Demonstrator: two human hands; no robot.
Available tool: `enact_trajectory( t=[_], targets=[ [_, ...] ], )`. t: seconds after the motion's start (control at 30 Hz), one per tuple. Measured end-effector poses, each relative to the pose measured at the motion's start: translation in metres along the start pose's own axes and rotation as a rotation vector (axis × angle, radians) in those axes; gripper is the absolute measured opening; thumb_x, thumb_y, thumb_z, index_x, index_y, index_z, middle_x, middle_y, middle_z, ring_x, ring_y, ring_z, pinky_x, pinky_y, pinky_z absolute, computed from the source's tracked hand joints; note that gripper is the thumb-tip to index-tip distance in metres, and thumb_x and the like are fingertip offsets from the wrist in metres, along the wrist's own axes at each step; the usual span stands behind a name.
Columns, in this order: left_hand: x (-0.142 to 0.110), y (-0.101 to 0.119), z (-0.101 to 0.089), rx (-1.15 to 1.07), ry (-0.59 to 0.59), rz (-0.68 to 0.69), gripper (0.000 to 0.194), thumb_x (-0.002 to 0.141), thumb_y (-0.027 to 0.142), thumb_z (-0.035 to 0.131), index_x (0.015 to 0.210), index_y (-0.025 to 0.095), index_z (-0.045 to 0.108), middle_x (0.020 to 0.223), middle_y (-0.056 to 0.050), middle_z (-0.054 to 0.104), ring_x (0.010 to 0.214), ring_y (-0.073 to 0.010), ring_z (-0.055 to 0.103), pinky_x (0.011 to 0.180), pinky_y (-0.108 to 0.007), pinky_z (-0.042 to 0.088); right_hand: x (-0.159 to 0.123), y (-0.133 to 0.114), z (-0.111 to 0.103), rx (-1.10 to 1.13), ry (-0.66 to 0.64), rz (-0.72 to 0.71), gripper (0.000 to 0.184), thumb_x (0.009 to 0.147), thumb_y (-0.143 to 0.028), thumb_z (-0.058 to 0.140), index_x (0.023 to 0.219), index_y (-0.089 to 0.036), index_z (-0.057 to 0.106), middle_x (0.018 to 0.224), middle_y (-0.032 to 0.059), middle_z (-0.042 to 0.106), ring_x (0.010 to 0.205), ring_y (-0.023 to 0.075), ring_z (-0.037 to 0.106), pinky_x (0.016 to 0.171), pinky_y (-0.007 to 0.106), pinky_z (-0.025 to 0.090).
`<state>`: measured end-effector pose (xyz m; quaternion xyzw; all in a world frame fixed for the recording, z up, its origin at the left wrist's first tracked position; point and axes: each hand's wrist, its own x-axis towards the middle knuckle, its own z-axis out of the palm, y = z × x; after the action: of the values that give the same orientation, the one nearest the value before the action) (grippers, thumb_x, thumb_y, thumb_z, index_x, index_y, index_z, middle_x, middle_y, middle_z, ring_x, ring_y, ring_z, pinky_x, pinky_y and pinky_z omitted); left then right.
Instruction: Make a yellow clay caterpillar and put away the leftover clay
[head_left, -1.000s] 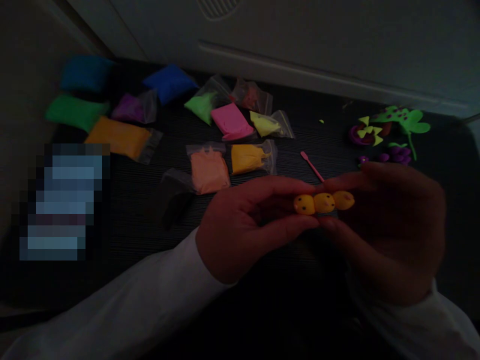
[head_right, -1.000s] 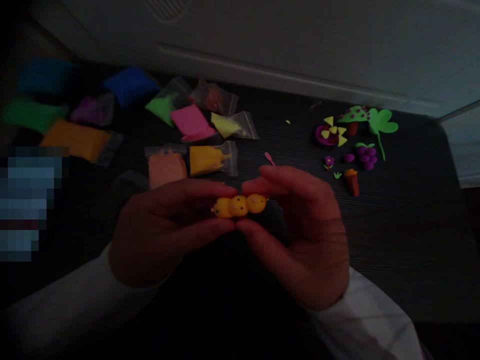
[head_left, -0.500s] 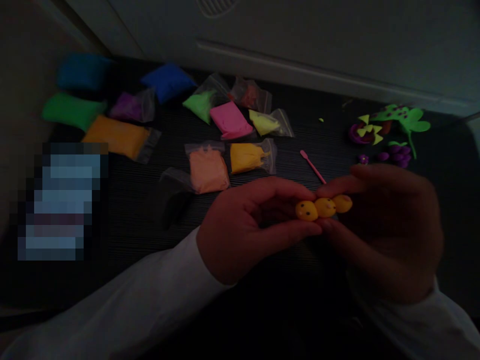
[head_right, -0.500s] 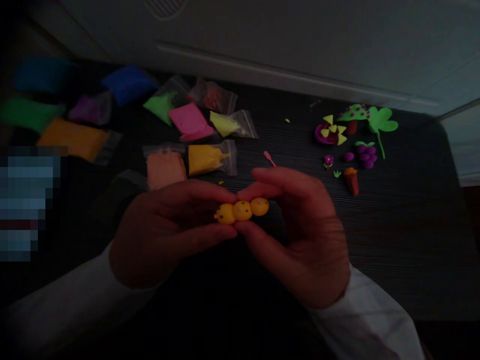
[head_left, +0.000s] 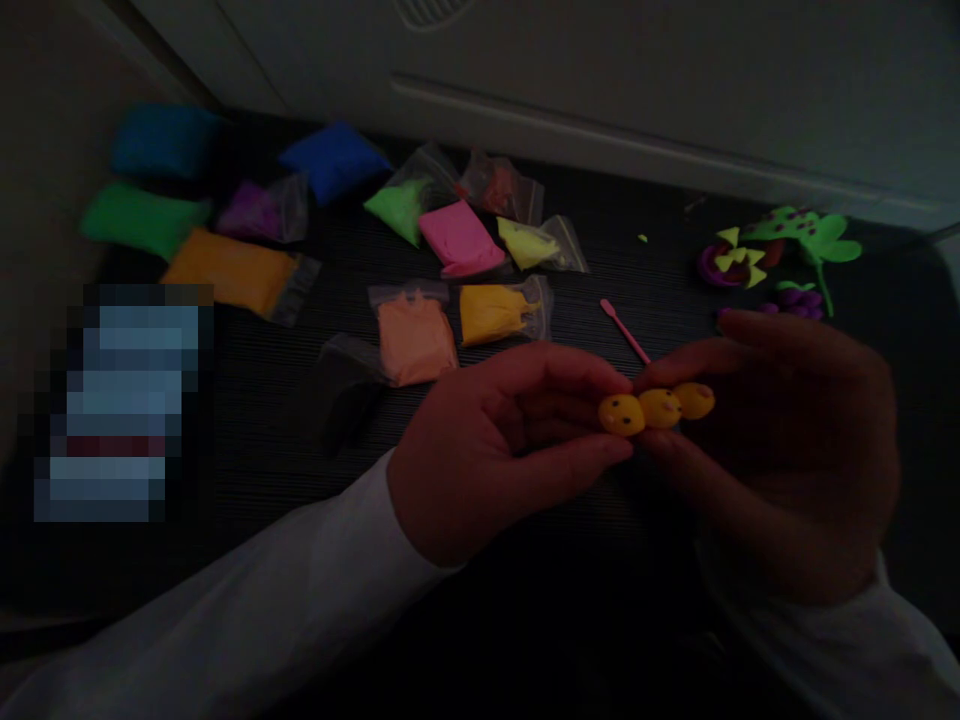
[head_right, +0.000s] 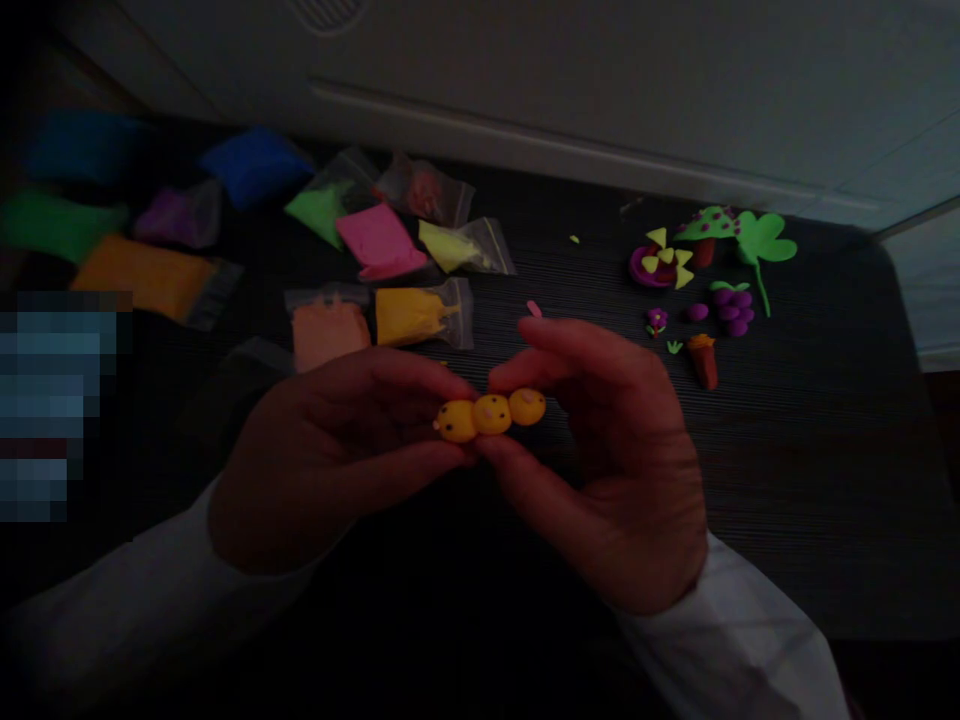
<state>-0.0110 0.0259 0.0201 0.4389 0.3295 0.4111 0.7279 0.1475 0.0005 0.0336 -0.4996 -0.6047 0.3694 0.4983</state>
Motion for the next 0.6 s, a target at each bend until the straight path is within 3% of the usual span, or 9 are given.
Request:
enact_trajectory(
  t=[0.37, 0.5, 0.6],
  targets=[
    [-0.001, 0.001, 0.0, 0.054, 0.014, 0.013, 0.024, 0.068, 0.007, 0.065, 0.089, 0.02, 0.064, 0.086, 0.003, 0.068, 0.078, -0.0108, 0.066, 0.072, -0.019, 0.053, 0.0, 0.001, 0.0, 0.036, -0.016, 0.0, 0.059, 0.063, 0.001, 0.064, 0.113, -0.028, 0.051, 0.088, -0.0006, 0.057, 0.083, 0.0136, 0.058, 0.077, 0.027, 0.053],
    [0.002, -0.001, -0.003, 0.008, 0.014, 0.015, 0.023, 0.069, 0.008, 0.064, 0.089, 0.019, 0.064, 0.084, 0.002, 0.068, 0.078, -0.0123, 0.066, 0.071, -0.02, 0.053, 0.003, 0.002, -0.004, 0.006, -0.03, 0.02, 0.063, 0.06, -0.002, 0.068, 0.114, -0.029, 0.049, 0.098, 0.0001, 0.056, 0.09, 0.0151, 0.057, 0.081, 0.029, 0.051],
    [0.006, -0.002, -0.008, -0.103, 0.031, 0.056, 0.027, 0.071, 0.005, 0.062, 0.093, 0.021, 0.062, 0.086, 0.004, 0.066, 0.074, -0.0089, 0.065, 0.071, -0.017, 0.053, 0.007, 0.004, -0.011, 0.0, 0.073, 0.012, 0.054, 0.064, -0.005, 0.066, 0.112, -0.027, 0.052, 0.102, 0.0002, 0.056, 0.089, 0.0149, 0.057, 0.083, 0.031, 0.049]
  ],
)
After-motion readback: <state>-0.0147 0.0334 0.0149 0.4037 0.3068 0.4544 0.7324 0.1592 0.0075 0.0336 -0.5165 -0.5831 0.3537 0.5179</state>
